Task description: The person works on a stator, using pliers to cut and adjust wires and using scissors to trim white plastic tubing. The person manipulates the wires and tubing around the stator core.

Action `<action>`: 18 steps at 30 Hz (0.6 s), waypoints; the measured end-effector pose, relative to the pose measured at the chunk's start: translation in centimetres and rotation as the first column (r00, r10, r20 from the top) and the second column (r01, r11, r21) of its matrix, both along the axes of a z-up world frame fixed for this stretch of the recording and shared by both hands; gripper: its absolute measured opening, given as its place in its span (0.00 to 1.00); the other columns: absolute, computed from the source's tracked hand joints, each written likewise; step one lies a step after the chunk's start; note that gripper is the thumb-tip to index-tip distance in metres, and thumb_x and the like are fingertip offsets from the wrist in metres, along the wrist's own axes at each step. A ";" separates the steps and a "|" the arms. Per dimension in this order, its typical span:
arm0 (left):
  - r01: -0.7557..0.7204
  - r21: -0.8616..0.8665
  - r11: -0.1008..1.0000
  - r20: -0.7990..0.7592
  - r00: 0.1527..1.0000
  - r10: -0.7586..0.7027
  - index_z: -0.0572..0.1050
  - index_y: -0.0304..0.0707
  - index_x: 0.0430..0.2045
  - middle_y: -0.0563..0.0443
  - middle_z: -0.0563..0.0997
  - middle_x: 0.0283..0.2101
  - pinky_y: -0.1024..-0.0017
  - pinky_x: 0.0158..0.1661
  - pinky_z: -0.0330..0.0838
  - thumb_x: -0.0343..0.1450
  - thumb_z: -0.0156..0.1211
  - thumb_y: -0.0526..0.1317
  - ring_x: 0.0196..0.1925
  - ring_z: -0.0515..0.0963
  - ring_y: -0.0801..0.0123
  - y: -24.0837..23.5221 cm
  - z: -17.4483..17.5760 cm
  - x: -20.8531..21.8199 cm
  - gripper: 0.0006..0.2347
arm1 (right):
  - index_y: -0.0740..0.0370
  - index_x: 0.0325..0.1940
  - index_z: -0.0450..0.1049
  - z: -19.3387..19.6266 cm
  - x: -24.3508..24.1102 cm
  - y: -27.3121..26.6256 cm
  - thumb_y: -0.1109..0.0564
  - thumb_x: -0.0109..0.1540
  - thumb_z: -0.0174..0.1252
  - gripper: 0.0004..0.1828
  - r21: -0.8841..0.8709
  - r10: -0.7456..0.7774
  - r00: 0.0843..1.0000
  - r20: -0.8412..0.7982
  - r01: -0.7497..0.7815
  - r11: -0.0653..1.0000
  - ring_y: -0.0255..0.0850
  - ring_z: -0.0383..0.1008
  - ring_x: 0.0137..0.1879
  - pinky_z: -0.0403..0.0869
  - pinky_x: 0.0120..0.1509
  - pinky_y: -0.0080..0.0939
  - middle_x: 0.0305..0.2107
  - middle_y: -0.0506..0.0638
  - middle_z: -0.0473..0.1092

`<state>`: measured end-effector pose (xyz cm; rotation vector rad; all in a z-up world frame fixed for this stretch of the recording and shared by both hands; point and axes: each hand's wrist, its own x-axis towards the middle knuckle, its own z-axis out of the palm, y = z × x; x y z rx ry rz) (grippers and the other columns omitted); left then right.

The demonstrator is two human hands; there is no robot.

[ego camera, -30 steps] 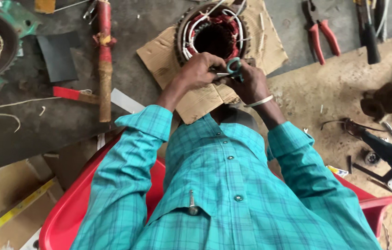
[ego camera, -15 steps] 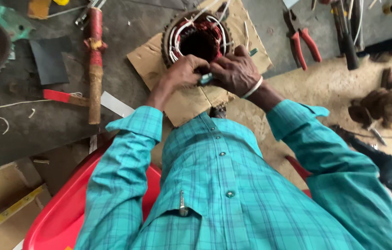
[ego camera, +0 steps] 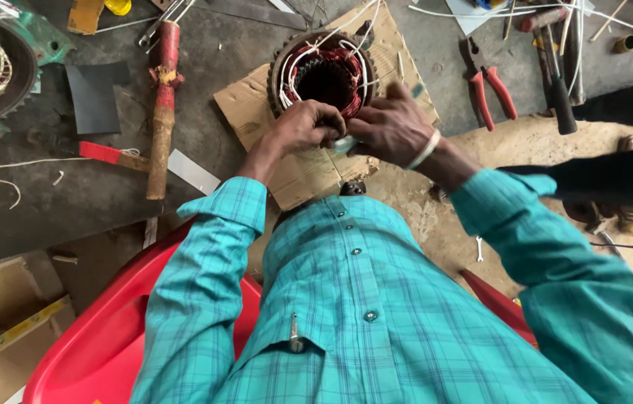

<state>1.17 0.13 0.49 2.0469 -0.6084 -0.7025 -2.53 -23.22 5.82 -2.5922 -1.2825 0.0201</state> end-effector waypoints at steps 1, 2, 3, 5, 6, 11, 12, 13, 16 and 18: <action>-0.023 -0.004 1.000 -0.078 0.997 0.023 0.83 0.39 0.38 0.50 0.87 0.35 0.71 0.37 0.78 0.66 0.66 0.33 0.34 0.85 0.74 -0.1 -0.1 -0.1 0.08 | 0.51 0.42 0.74 -0.3 -0.9 -0.4 0.36 0.59 0.66 0.21 0.097 -0.153 0.981 -0.120 0.165 0.982 0.42 0.71 0.35 0.62 0.47 0.48 0.30 0.46 0.72; -0.046 -0.007 0.999 -0.155 0.987 0.045 0.83 0.40 0.38 0.51 0.88 0.35 0.71 0.37 0.79 0.67 0.64 0.33 0.34 0.86 0.75 -0.3 -0.2 -0.3 0.08 | 0.53 0.45 0.75 -0.8 -2.0 -0.6 0.39 0.60 0.67 0.20 0.171 -0.287 0.925 -0.250 0.334 0.927 0.41 0.72 0.36 0.63 0.46 0.48 0.33 0.46 0.73; -0.046 -0.010 0.999 -0.116 0.992 0.044 0.83 0.40 0.38 0.51 0.88 0.35 0.71 0.37 0.79 0.67 0.64 0.34 0.34 0.86 0.74 -0.4 -0.2 -0.3 0.08 | 0.55 0.48 0.75 -1.4 -3.2 -0.6 0.42 0.61 0.69 0.20 0.219 -0.396 0.834 -0.384 0.499 0.839 0.41 0.73 0.36 0.65 0.45 0.48 0.35 0.47 0.75; -0.044 -0.013 0.999 -0.038 0.998 0.043 0.83 0.40 0.38 0.49 0.88 0.35 0.71 0.37 0.78 0.67 0.65 0.34 0.34 0.86 0.73 -0.4 0.0 -0.4 0.08 | 0.54 0.50 0.71 -3.3 -4.9 1.3 0.48 0.56 0.72 0.24 0.342 -0.279 0.516 -0.810 0.802 0.490 0.35 0.71 0.33 0.71 0.37 0.42 0.33 0.44 0.72; -0.064 -0.005 0.998 -0.050 0.997 0.063 0.83 0.39 0.38 0.49 0.87 0.35 0.70 0.37 0.78 0.68 0.65 0.34 0.33 0.86 0.72 -0.5 0.1 -0.4 0.08 | 0.54 0.51 0.69 -4.5 -5.4 2.5 0.51 0.53 0.74 0.27 0.294 -0.110 0.335 -0.936 0.914 0.281 0.32 0.70 0.32 0.73 0.33 0.39 0.32 0.43 0.71; -0.080 0.011 0.997 0.075 0.994 0.079 0.82 0.35 0.38 0.45 0.86 0.35 0.68 0.38 0.77 0.67 0.68 0.36 0.34 0.85 0.67 -0.3 0.9 -0.7 0.08 | 0.61 0.44 0.68 -9.7 -7.2 6.8 0.53 0.57 0.73 0.21 0.230 0.093 0.227 -0.970 0.973 0.026 0.33 0.71 0.25 0.73 0.27 0.37 0.26 0.45 0.70; -0.102 0.017 0.995 0.013 0.995 0.101 0.82 0.36 0.38 0.45 0.86 0.35 0.68 0.38 0.78 0.68 0.66 0.36 0.34 0.86 0.67 -0.2 1.0 -0.8 0.08 | 0.62 0.44 0.70 -10.2 -7.0 7.1 0.52 0.59 0.71 0.19 0.185 0.136 0.186 -0.973 0.983 -0.018 0.34 0.70 0.24 0.72 0.26 0.38 0.25 0.45 0.69; -0.121 0.022 0.992 -0.052 0.991 0.122 0.82 0.37 0.38 0.46 0.87 0.34 0.69 0.38 0.79 0.68 0.65 0.37 0.34 0.87 0.68 -0.3 1.0 -0.9 0.08 | 0.62 0.43 0.69 -10.5 -7.0 7.2 0.49 0.60 0.69 0.19 0.142 0.135 0.146 -0.980 0.989 -0.039 0.34 0.70 0.23 0.73 0.26 0.38 0.23 0.44 0.68; -0.117 0.000 0.993 -0.019 0.993 0.117 0.82 0.37 0.39 0.46 0.87 0.35 0.69 0.39 0.79 0.69 0.63 0.36 0.35 0.87 0.66 -0.5 0.8 -1.0 0.08 | 0.62 0.40 0.70 -10.9 -6.4 7.2 0.43 0.64 0.63 0.19 0.054 0.162 0.066 -0.985 0.995 -0.080 0.35 0.69 0.21 0.73 0.24 0.40 0.20 0.43 0.65; -0.094 -0.019 0.995 0.084 0.992 0.095 0.82 0.36 0.39 0.44 0.86 0.36 0.67 0.39 0.78 0.68 0.64 0.35 0.37 0.86 0.63 -0.2 0.7 -0.9 0.08 | 0.62 0.39 0.71 -10.8 -6.2 7.4 0.41 0.66 0.60 0.20 0.048 0.218 0.063 -0.974 0.996 -0.075 0.35 0.69 0.21 0.73 0.24 0.40 0.19 0.43 0.63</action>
